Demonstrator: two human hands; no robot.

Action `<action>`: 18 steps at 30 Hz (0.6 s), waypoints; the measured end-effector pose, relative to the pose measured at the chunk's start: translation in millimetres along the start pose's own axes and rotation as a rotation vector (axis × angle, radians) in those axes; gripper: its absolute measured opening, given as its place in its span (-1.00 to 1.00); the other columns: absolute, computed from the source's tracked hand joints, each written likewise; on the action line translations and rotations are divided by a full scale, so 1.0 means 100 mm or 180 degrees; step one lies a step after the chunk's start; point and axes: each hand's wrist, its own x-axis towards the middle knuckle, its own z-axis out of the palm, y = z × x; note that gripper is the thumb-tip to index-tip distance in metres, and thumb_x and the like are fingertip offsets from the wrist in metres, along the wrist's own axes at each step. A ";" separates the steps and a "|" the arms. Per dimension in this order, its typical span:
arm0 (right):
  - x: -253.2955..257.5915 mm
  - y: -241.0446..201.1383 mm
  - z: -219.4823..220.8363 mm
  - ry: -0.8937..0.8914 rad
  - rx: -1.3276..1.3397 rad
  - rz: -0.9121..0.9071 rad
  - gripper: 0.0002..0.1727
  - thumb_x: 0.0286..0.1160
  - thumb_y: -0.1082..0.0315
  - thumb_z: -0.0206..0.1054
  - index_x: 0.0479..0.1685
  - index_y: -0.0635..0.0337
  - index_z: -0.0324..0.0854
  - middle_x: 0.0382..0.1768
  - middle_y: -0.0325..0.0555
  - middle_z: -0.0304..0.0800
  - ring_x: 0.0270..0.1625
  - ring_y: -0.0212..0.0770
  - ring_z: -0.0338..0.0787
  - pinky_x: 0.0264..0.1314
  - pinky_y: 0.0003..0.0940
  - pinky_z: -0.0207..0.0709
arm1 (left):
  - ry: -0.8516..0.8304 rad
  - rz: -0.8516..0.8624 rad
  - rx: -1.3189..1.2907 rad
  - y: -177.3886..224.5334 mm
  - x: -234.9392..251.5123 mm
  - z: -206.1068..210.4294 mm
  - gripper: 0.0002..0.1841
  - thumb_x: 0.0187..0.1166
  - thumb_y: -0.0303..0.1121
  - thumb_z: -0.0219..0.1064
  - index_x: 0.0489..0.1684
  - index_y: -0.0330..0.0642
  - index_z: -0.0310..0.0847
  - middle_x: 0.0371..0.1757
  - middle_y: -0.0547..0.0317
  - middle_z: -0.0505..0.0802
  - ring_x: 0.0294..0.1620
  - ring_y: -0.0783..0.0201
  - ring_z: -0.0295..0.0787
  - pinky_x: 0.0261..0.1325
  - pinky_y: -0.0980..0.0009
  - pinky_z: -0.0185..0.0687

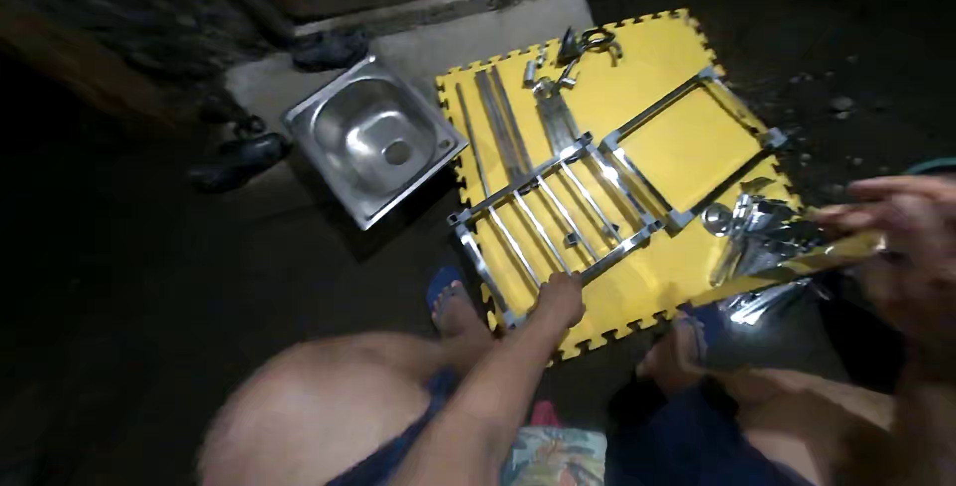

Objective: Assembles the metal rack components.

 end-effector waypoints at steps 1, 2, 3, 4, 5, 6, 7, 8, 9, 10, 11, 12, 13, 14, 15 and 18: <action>0.00 0.09 0.02 0.0016 -0.0363 0.0397 -0.53 0.72 0.04 0.26 0.42 0.14 0.56 0.02 -0.16 0.86 0.02 -0.27 0.87 0.17 -0.25 0.79 | 0.0189 -0.0178 -0.0128 0.04 0.14 0.09 -0.08 0.40 0.01 0.51 0.82 -0.08 0.20 0.57 -0.29 0.57 0.60 -0.37 0.43 0.43 -0.41 0.46; 0.00 0.16 0.05 -0.0066 -0.0743 0.0793 -0.48 0.71 0.02 0.27 0.48 0.15 0.55 0.10 -0.08 0.83 0.05 -0.26 0.85 0.16 -0.23 0.77 | 0.0261 -0.0334 -0.0195 0.06 0.25 0.15 -0.04 0.38 0.02 0.52 0.85 -0.05 0.14 0.58 -0.30 0.56 0.59 -0.37 0.43 0.45 -0.41 0.43; 0.01 0.19 0.09 -0.0198 -0.1102 0.1120 -0.46 0.71 0.00 0.28 0.52 0.10 0.55 0.14 -0.06 0.82 0.03 -0.25 0.83 0.12 -0.19 0.75 | 0.0214 -0.0462 -0.0181 0.07 0.34 0.20 -0.01 0.38 0.00 0.52 0.89 0.00 0.06 0.58 -0.30 0.57 0.59 -0.36 0.45 0.49 -0.42 0.38; 0.02 0.22 0.12 -0.0353 -0.1398 0.1419 -0.44 0.68 -0.06 0.30 0.54 0.02 0.55 0.17 -0.05 0.81 0.03 -0.19 0.83 0.12 -0.08 0.74 | 0.0116 -0.0544 -0.0115 0.07 0.39 0.23 0.01 0.39 -0.06 0.52 0.91 0.03 -0.01 0.54 -0.29 0.61 0.56 -0.36 0.49 0.51 -0.44 0.33; 0.02 0.26 0.12 -0.0483 -0.1624 0.1633 -0.41 0.63 -0.13 0.33 0.54 -0.05 0.56 0.17 -0.05 0.80 0.03 -0.12 0.83 0.09 0.04 0.73 | 0.0028 -0.0573 -0.0025 0.05 0.44 0.24 0.00 0.40 -0.14 0.52 0.92 0.04 -0.04 0.48 -0.29 0.67 0.51 -0.36 0.54 0.50 -0.46 0.32; 0.02 0.31 0.10 -0.0543 -0.1743 0.1740 -0.39 0.59 -0.19 0.35 0.52 -0.08 0.58 0.16 -0.05 0.80 0.01 -0.08 0.85 0.06 0.10 0.76 | -0.0036 -0.0564 0.0105 0.03 0.46 0.23 -0.05 0.40 -0.24 0.48 0.90 0.05 0.01 0.38 -0.26 0.74 0.43 -0.34 0.63 0.47 -0.44 0.37; 0.02 0.35 0.08 -0.0533 -0.1775 0.1803 -0.38 0.55 -0.22 0.38 0.48 -0.08 0.61 0.10 -0.07 0.81 -0.03 -0.08 0.87 0.01 0.11 0.79 | -0.0078 -0.0510 0.0210 0.00 0.47 0.21 -0.11 0.38 -0.30 0.45 0.84 0.05 0.11 0.29 -0.24 0.80 0.36 -0.31 0.69 0.41 -0.42 0.43; 0.02 0.38 0.06 -0.0505 -0.1723 0.1857 -0.38 0.53 -0.21 0.41 0.45 -0.06 0.62 0.05 -0.08 0.83 -0.09 -0.08 0.89 -0.03 0.09 0.82 | -0.0111 -0.0423 0.0240 -0.02 0.45 0.16 -0.17 0.36 -0.32 0.43 0.78 0.05 0.21 0.27 -0.23 0.80 0.34 -0.30 0.70 0.37 -0.41 0.47; 0.03 0.39 0.05 -0.0481 -0.1600 0.1902 -0.39 0.54 -0.17 0.42 0.45 -0.03 0.61 0.02 -0.06 0.85 -0.16 -0.09 0.91 -0.08 0.04 0.85 | -0.0081 -0.0329 0.0216 -0.02 0.40 0.11 -0.25 0.39 -0.29 0.39 0.72 0.04 0.28 0.29 -0.23 0.77 0.36 -0.30 0.67 0.34 -0.38 0.50; 0.04 0.39 0.04 -0.0483 -0.1464 0.1943 -0.42 0.56 -0.13 0.42 0.45 -0.01 0.60 0.00 -0.05 0.85 -0.22 -0.09 0.91 -0.12 0.00 0.86 | 0.0063 -0.0248 0.0150 -0.01 0.32 0.03 -0.34 0.47 -0.25 0.33 0.67 0.02 0.35 0.33 -0.23 0.74 0.39 -0.29 0.64 0.34 -0.35 0.52; 0.08 0.38 0.03 -0.0523 -0.1372 0.1954 -0.44 0.58 -0.09 0.42 0.44 0.00 0.60 -0.01 -0.06 0.85 -0.23 -0.10 0.90 -0.12 -0.03 0.86 | 0.0298 -0.0179 0.0094 0.02 0.21 -0.09 -0.40 0.54 -0.20 0.28 0.65 -0.01 0.40 0.35 -0.23 0.73 0.40 -0.29 0.64 0.34 -0.30 0.55; 0.11 0.36 0.03 -0.0599 -0.1292 0.1925 -0.46 0.58 -0.05 0.43 0.42 0.02 0.61 -0.01 -0.06 0.86 -0.21 -0.12 0.91 -0.08 -0.06 0.86 | 0.0525 -0.0148 0.0085 0.06 0.10 -0.25 -0.45 0.60 -0.16 0.25 0.62 -0.03 0.44 0.33 -0.22 0.75 0.37 -0.29 0.66 0.32 -0.27 0.59; 0.14 0.33 0.03 -0.0721 -0.1266 0.1835 -0.49 0.58 -0.02 0.45 0.38 0.04 0.63 -0.03 -0.08 0.87 -0.19 -0.15 0.91 -0.04 -0.09 0.86 | 0.0685 -0.0186 0.0127 0.11 -0.02 -0.45 -0.50 0.65 -0.15 0.24 0.55 -0.05 0.48 0.28 -0.21 0.77 0.32 -0.28 0.70 0.26 -0.25 0.64; 0.15 0.34 0.03 -0.0875 -0.1329 0.1666 -0.52 0.57 -0.01 0.46 0.33 0.05 0.65 -0.04 -0.10 0.86 -0.16 -0.18 0.90 0.00 -0.11 0.85 | 0.0785 -0.0269 0.0189 0.14 -0.15 -0.67 -0.55 0.67 -0.18 0.23 0.52 -0.05 0.49 0.22 -0.20 0.80 0.27 -0.27 0.74 0.21 -0.24 0.68; 0.15 0.36 0.05 -0.1040 -0.1502 0.1398 -0.53 0.55 -0.03 0.46 0.29 0.06 0.68 -0.03 -0.10 0.86 -0.11 -0.19 0.88 0.07 -0.09 0.81 | 0.0844 -0.0365 0.0257 0.13 -0.26 -0.89 -0.58 0.69 -0.23 0.21 0.50 -0.03 0.49 0.18 -0.19 0.81 0.23 -0.26 0.77 0.17 -0.23 0.70; 0.13 0.46 0.19 -0.1739 -0.2110 0.0659 -0.48 0.56 -0.05 0.44 0.28 0.16 0.70 0.22 0.07 0.76 0.24 -0.02 0.77 0.40 0.07 0.61 | 0.1039 -0.0603 0.0281 -0.05 -0.61 -1.59 -0.56 0.71 -0.24 0.17 0.56 0.01 0.48 0.16 -0.22 0.83 0.17 -0.32 0.80 0.11 -0.34 0.68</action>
